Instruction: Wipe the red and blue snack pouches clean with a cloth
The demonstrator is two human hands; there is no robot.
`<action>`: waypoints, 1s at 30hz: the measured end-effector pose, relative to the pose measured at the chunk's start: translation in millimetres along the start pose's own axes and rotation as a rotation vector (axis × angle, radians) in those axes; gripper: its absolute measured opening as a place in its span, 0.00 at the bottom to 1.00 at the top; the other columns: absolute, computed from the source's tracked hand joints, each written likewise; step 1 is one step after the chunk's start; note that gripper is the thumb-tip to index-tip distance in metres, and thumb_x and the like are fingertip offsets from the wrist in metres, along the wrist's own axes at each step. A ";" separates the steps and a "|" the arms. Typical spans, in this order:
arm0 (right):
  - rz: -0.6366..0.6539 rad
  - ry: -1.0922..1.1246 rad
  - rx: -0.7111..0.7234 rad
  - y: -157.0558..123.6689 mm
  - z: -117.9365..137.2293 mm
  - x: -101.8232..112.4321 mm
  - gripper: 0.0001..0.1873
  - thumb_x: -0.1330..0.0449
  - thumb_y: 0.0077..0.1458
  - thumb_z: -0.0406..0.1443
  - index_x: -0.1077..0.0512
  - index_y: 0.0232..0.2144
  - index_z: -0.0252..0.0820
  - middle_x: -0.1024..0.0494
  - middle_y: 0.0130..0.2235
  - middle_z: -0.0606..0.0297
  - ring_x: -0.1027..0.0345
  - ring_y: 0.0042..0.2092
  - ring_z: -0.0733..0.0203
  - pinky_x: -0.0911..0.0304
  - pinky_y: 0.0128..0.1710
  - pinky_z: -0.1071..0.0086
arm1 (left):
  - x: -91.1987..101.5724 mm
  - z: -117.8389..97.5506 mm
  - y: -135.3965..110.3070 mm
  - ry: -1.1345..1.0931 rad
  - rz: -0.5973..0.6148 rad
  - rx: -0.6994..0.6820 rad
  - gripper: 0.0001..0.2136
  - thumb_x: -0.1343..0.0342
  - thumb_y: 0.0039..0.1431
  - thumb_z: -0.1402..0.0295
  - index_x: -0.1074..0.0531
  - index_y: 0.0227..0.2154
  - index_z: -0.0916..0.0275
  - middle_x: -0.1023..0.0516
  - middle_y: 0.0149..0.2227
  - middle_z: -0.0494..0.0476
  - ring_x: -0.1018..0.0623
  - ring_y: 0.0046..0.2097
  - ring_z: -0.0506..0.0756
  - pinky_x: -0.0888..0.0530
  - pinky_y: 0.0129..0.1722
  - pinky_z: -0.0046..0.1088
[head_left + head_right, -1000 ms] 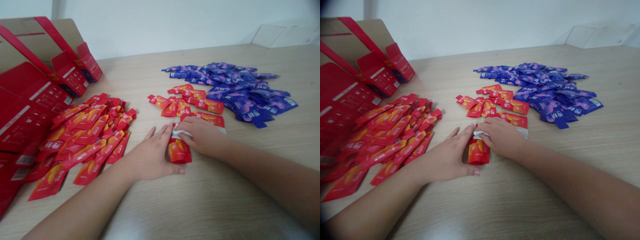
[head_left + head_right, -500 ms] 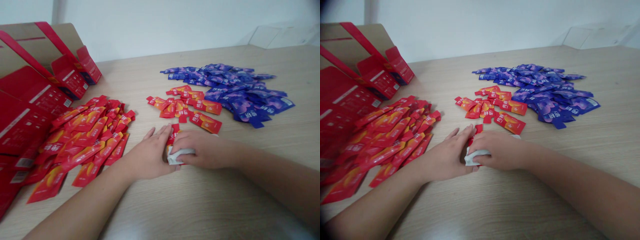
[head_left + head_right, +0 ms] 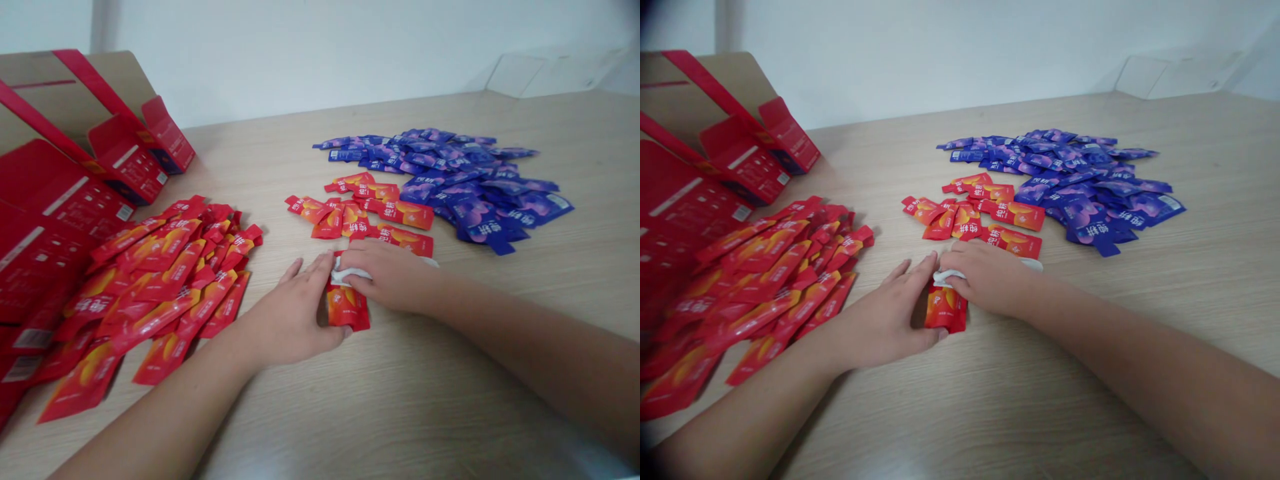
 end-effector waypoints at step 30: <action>0.122 0.188 0.094 -6.9 33.0 8.1 0.06 0.36 0.68 0.36 0.19 0.43 0.45 0.14 0.47 0.62 0.24 0.51 0.49 0.32 0.55 0.54 | 7.1 -0.6 -1.1 -0.037 -0.042 0.019 0.50 0.34 0.61 0.50 0.54 0.77 0.63 0.38 0.75 0.73 0.37 0.75 0.73 0.43 0.75 0.64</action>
Point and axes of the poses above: each hand's wrist, its own y-axis towards the middle knuckle, its own x-axis out of the back of the hand, z = x × y, the point moved 5 cm from there along y, towards the middle knuckle
